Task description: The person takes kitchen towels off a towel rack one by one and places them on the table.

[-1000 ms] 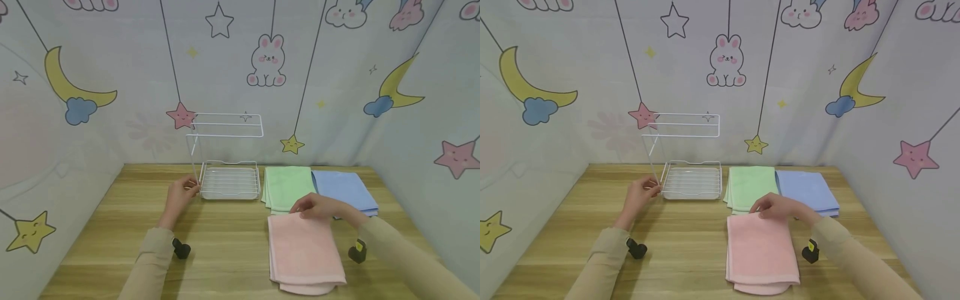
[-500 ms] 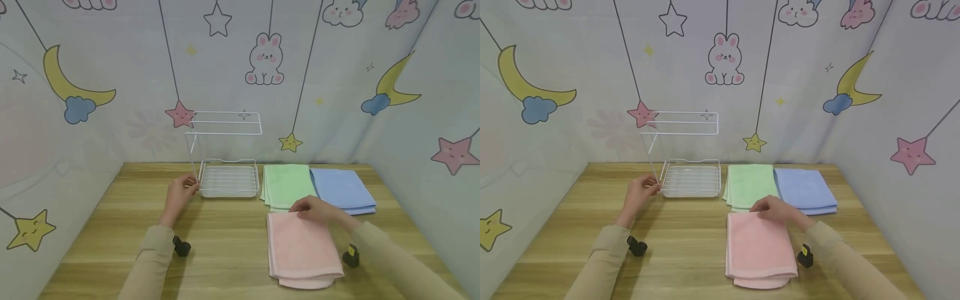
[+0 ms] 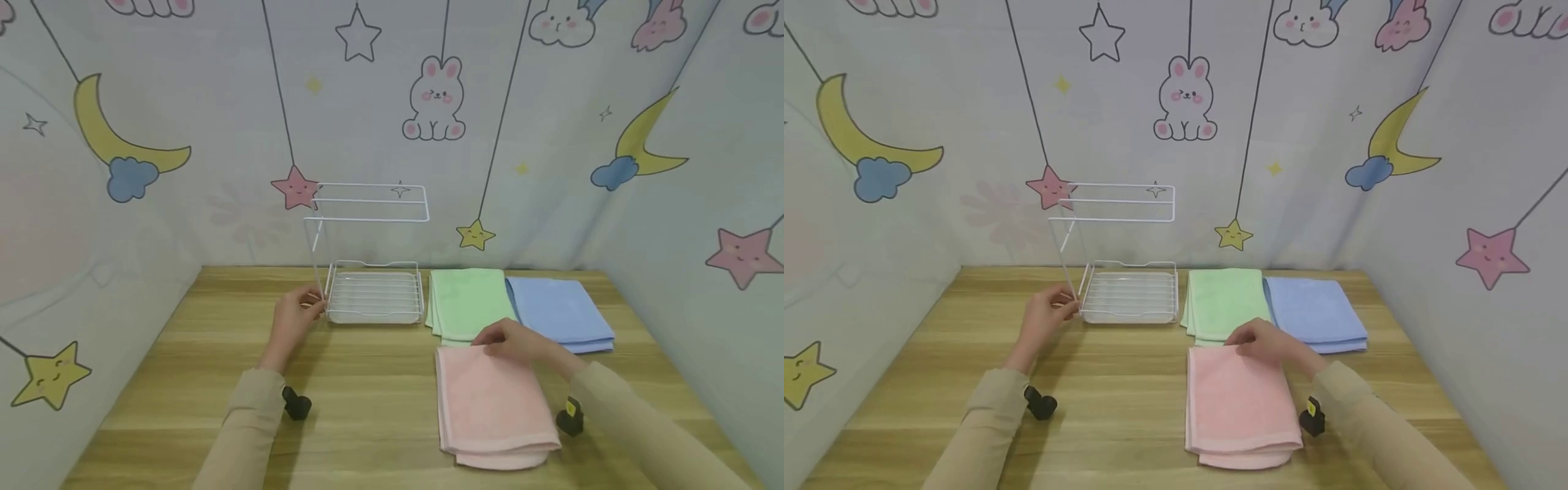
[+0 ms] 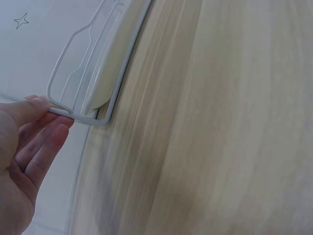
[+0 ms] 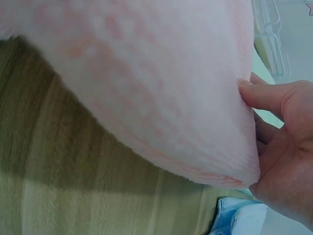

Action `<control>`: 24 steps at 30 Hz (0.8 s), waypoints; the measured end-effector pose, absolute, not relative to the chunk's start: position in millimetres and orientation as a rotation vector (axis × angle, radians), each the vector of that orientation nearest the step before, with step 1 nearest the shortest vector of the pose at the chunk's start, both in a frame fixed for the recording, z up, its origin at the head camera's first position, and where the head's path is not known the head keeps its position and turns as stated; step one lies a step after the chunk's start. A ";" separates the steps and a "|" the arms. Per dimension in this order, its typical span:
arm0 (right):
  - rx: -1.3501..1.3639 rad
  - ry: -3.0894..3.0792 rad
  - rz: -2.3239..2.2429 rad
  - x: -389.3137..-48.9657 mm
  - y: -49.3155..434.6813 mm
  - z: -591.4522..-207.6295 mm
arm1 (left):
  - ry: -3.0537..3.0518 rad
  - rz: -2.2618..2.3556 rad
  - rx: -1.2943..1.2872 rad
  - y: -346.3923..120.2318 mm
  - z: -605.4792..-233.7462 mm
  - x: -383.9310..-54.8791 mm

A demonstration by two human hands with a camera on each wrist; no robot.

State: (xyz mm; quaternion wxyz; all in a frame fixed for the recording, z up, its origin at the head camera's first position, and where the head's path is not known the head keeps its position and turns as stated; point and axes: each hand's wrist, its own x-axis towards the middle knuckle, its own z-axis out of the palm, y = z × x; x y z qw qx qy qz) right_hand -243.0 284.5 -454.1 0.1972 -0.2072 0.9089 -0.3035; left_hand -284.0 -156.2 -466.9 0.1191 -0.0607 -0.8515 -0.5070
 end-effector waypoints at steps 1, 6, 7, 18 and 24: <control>-0.576 2.544 -0.851 -243.3 284.3 -453.9 | -2.481 -1.478 -0.184 -156.4 -467.7 -284.4; -0.581 2.541 -0.861 -243.4 283.3 -452.3 | -2.448 -1.466 -0.214 -157.3 -469.6 -286.2; -0.579 2.542 -0.860 -243.4 283.0 -452.0 | -2.453 -1.471 -0.212 -157.3 -469.3 -286.5; -0.742 2.527 -0.764 -242.0 292.2 -450.5 | -2.475 -1.482 -0.201 -156.5 -465.3 -288.6; -0.805 2.493 -0.793 -240.8 296.9 -453.5 | -2.477 -1.482 -0.202 -155.5 -464.7 -285.5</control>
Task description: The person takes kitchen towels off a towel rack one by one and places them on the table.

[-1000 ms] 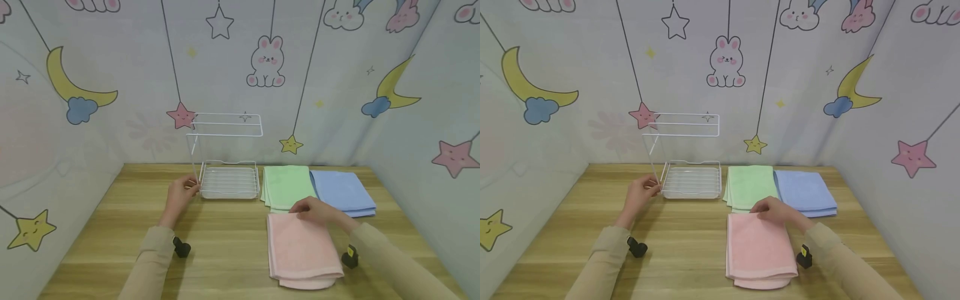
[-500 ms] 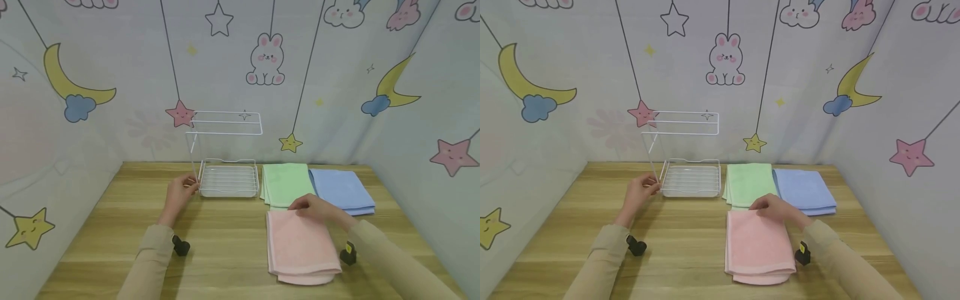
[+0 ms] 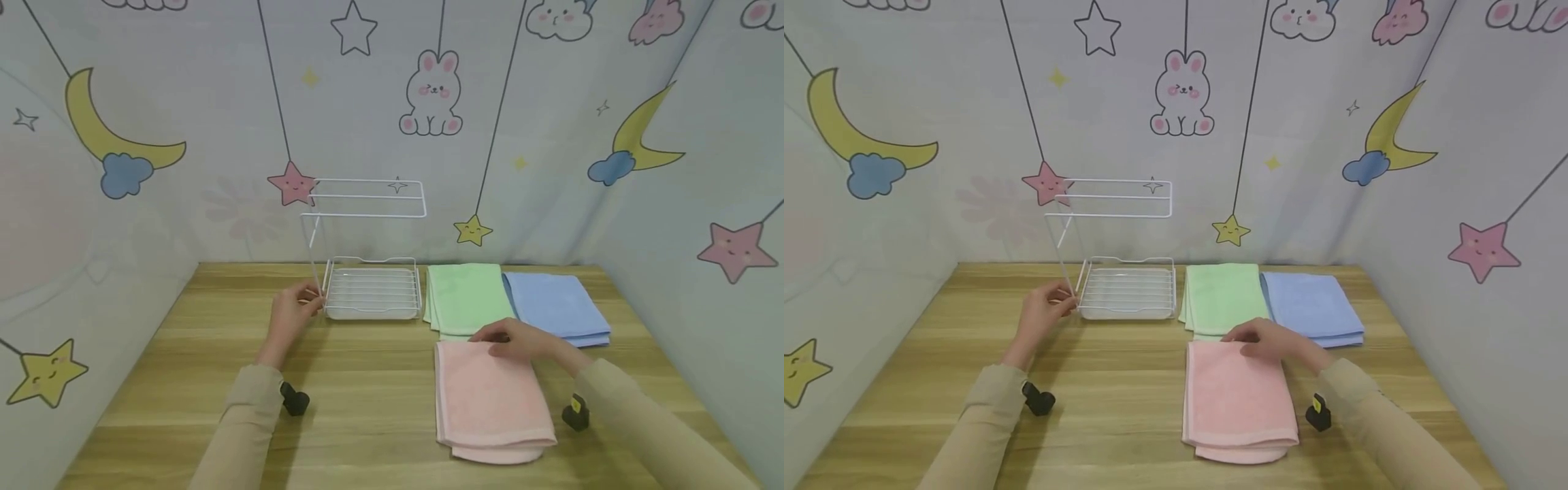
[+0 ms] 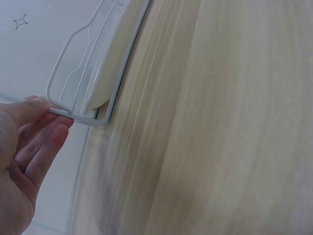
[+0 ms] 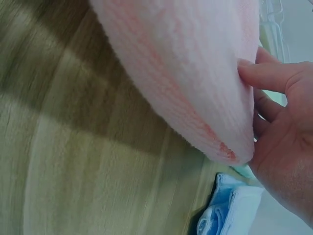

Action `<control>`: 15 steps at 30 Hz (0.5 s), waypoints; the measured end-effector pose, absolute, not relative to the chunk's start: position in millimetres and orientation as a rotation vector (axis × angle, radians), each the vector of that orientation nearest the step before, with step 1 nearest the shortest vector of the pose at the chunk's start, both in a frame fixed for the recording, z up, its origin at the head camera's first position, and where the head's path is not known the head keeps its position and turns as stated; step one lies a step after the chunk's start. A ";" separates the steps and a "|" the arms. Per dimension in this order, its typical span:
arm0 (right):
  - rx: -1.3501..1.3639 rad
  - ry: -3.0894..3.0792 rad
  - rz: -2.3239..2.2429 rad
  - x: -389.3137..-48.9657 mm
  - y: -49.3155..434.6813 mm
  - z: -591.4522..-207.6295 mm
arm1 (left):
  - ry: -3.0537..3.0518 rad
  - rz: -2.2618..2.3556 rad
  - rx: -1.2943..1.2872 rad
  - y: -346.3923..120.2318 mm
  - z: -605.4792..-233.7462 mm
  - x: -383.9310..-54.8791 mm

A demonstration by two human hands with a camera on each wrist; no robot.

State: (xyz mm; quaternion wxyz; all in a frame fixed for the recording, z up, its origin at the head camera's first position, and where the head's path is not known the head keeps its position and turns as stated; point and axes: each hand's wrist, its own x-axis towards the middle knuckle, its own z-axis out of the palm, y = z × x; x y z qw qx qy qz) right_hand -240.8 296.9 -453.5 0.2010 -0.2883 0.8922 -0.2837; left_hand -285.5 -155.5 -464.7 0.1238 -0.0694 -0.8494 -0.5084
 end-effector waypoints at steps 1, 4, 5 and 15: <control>-0.810 2.498 -0.792 -241.0 296.5 -453.8 | -2.475 -1.482 -0.202 -155.6 -464.6 -285.3; -0.807 2.525 -0.777 -241.2 294.9 -453.3 | -2.475 -1.475 -0.208 -156.2 -465.2 -285.5; -0.800 2.531 -0.775 -241.2 294.2 -452.8 | -2.476 -1.469 -0.214 -156.2 -465.2 -285.4; -0.786 2.574 -0.771 -240.5 291.7 -452.6 | -2.504 -1.470 -0.199 -154.0 -464.8 -284.3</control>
